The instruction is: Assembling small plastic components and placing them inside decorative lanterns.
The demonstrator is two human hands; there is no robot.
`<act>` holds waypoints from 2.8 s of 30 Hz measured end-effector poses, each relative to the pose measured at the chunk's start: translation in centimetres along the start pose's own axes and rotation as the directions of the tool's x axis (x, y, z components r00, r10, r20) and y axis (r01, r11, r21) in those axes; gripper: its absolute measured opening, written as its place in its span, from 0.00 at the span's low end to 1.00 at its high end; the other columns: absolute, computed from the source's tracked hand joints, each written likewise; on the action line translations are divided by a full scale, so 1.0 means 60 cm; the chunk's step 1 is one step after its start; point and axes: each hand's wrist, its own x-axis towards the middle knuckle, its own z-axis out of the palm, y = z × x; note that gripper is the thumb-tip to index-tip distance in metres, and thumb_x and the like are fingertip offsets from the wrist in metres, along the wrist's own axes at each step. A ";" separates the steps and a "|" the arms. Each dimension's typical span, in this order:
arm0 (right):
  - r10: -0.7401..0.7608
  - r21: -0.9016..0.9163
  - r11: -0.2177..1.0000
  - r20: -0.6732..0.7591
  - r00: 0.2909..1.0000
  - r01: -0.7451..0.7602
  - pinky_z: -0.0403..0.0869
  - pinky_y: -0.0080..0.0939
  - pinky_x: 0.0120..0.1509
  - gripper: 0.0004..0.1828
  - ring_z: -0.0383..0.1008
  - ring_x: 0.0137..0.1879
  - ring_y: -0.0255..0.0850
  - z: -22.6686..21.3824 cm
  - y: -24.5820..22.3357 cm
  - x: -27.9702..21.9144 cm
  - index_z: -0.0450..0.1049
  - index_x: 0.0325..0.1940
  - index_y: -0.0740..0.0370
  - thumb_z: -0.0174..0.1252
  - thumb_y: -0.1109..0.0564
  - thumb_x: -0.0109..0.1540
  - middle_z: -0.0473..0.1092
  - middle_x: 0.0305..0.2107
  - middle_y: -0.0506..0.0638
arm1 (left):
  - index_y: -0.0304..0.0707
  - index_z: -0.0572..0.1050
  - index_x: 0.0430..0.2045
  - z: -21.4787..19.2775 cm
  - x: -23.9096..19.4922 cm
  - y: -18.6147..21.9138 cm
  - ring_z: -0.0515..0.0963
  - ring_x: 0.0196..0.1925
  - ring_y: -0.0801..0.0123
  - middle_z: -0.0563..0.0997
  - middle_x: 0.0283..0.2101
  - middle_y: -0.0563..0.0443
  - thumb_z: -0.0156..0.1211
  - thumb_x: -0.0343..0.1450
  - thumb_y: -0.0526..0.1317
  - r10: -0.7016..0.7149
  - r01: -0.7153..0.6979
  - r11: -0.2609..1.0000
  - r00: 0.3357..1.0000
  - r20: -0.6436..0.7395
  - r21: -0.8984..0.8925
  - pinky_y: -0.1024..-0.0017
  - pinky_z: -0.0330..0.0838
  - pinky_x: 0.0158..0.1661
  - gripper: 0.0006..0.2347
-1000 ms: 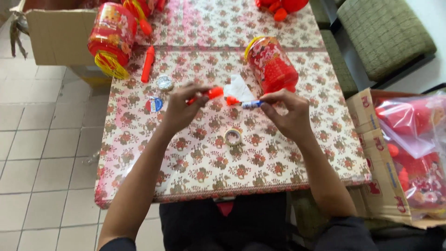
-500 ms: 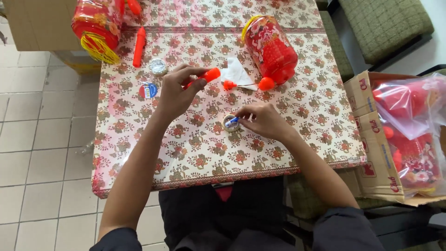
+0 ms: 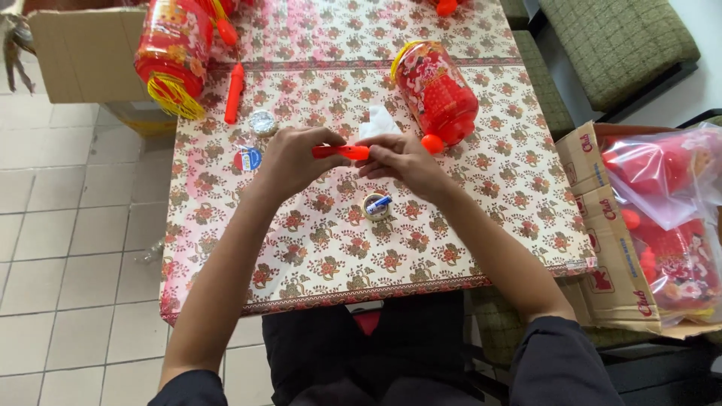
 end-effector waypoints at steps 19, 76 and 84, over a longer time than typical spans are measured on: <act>-0.027 0.566 0.811 -0.212 0.977 0.145 0.84 0.35 0.46 0.12 0.83 0.39 0.46 -0.039 0.037 0.007 0.74 0.51 0.75 0.60 0.65 0.65 0.79 0.38 0.66 | 0.28 0.70 0.36 -0.012 0.069 0.028 0.85 0.34 0.62 0.79 0.34 0.41 0.72 0.68 0.27 -0.009 -0.104 0.933 0.950 -0.313 -0.344 0.75 0.88 0.35 0.12; -0.140 -0.973 0.142 0.160 0.977 0.180 0.81 0.46 0.49 0.17 0.78 0.49 0.51 -0.063 -0.010 -0.011 0.78 0.54 0.59 0.63 0.48 0.65 0.76 0.44 0.60 | 0.40 0.79 0.39 0.052 -0.008 -0.008 0.82 0.34 0.51 0.79 0.27 0.43 0.47 0.78 0.54 -0.248 0.234 0.960 0.965 0.081 0.154 0.58 0.74 0.38 0.18; -0.379 -0.986 -0.071 0.168 0.910 0.152 0.82 0.42 0.44 0.14 0.81 0.44 0.49 -0.115 0.108 0.038 0.78 0.53 0.54 0.61 0.48 0.67 0.73 0.42 0.54 | 0.42 0.78 0.41 0.067 -0.014 -0.022 0.83 0.40 0.41 0.80 0.33 0.40 0.50 0.76 0.52 -0.268 0.216 0.917 0.956 0.116 0.334 0.46 0.76 0.41 0.15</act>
